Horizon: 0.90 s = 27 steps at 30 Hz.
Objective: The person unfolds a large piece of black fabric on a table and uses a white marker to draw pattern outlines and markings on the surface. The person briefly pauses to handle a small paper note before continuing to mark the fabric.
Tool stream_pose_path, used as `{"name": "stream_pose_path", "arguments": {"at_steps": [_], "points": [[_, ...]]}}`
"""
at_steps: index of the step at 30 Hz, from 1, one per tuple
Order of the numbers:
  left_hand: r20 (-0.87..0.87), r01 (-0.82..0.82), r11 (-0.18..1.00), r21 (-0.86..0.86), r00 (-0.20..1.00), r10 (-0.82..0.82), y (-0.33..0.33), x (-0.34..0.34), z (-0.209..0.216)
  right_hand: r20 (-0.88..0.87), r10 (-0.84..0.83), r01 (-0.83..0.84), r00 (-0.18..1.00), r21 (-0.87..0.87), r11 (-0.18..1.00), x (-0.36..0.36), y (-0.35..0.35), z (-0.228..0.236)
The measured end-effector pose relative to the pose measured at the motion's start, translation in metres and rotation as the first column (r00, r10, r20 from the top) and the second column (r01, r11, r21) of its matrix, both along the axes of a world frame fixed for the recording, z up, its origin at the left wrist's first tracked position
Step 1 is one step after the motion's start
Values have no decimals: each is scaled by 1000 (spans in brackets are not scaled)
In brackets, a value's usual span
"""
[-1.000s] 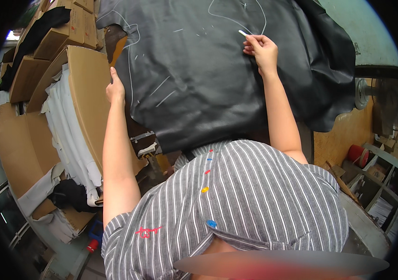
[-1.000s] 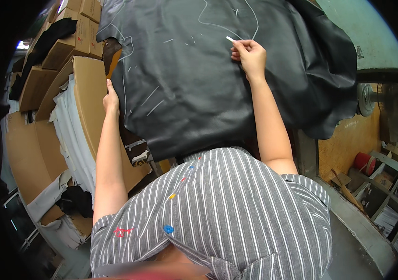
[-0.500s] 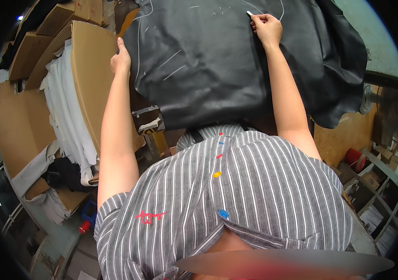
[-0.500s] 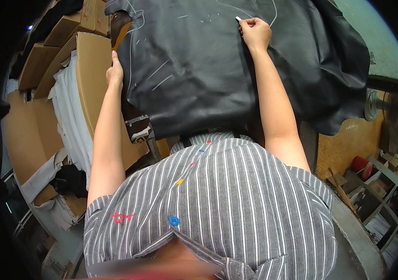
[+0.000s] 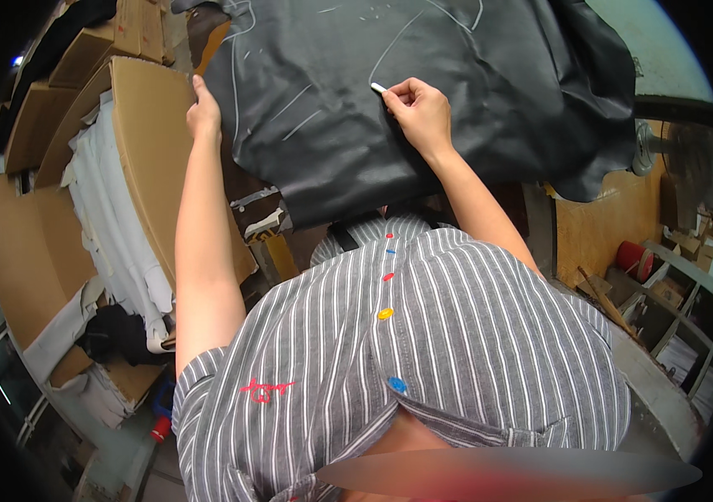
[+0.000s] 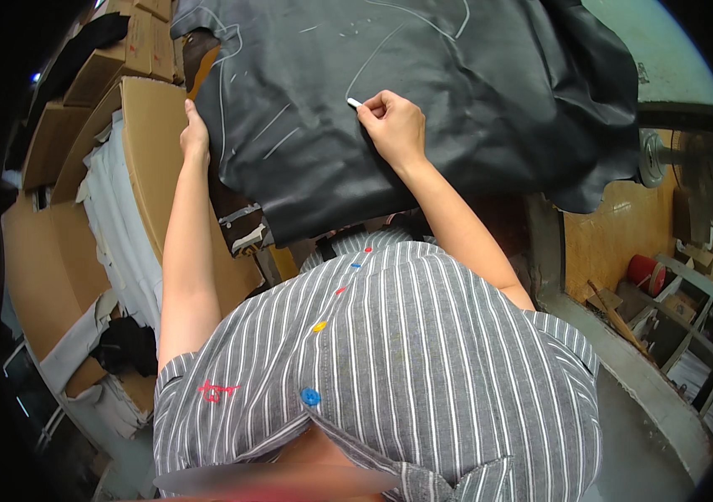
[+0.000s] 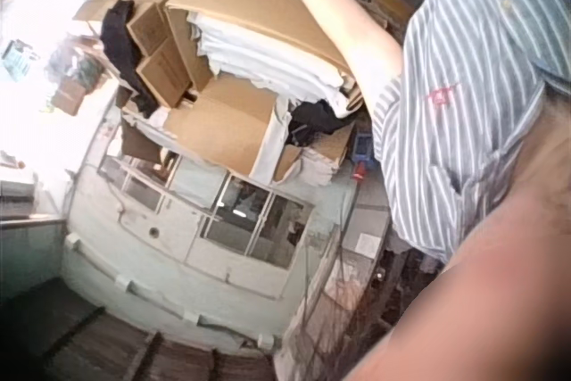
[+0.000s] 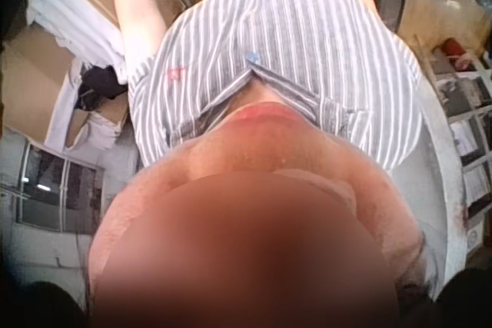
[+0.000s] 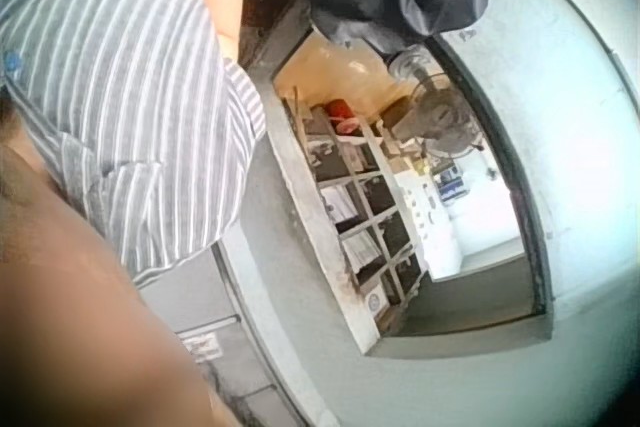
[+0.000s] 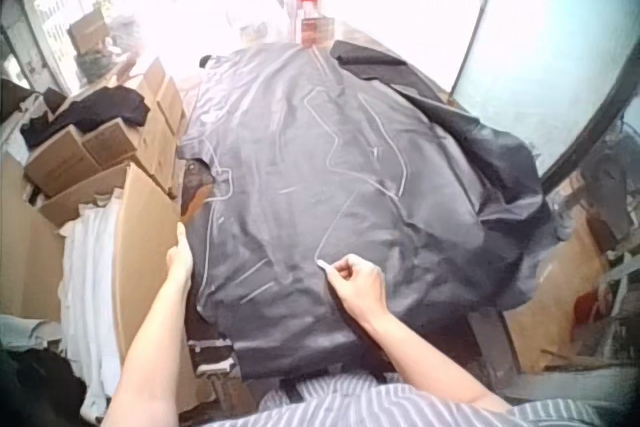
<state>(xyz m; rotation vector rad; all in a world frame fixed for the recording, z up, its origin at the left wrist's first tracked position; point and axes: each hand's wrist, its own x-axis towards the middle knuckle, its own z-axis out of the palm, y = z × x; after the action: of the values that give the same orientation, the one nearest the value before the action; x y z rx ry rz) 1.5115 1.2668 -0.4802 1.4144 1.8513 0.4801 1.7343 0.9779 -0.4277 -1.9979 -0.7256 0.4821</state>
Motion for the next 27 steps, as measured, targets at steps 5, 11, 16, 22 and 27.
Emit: {"name": "stream_pose_path", "arguments": {"at_steps": [5,11,16,22,27], "points": [[-4,-5,1000,4,1000,5,3,0,-3,9,-84,84,996,-15,996,25,-47,-2],[-62,-23,999,-26,998,21,-3,-4,5,-180,-90,112,980,118,987,66,-53,4],[-118,8,1000,-11,993,-9,-6,5,12,-151,-186,223,971,282,933,135,22,-9],[-62,14,998,68,998,-9,-18,9,22,222,-211,202,952,64,977,156,48,-28],[-120,24,999,-26,992,-27,-6,-1,14,167,-275,272,947,43,961,154,12,-18]]}}
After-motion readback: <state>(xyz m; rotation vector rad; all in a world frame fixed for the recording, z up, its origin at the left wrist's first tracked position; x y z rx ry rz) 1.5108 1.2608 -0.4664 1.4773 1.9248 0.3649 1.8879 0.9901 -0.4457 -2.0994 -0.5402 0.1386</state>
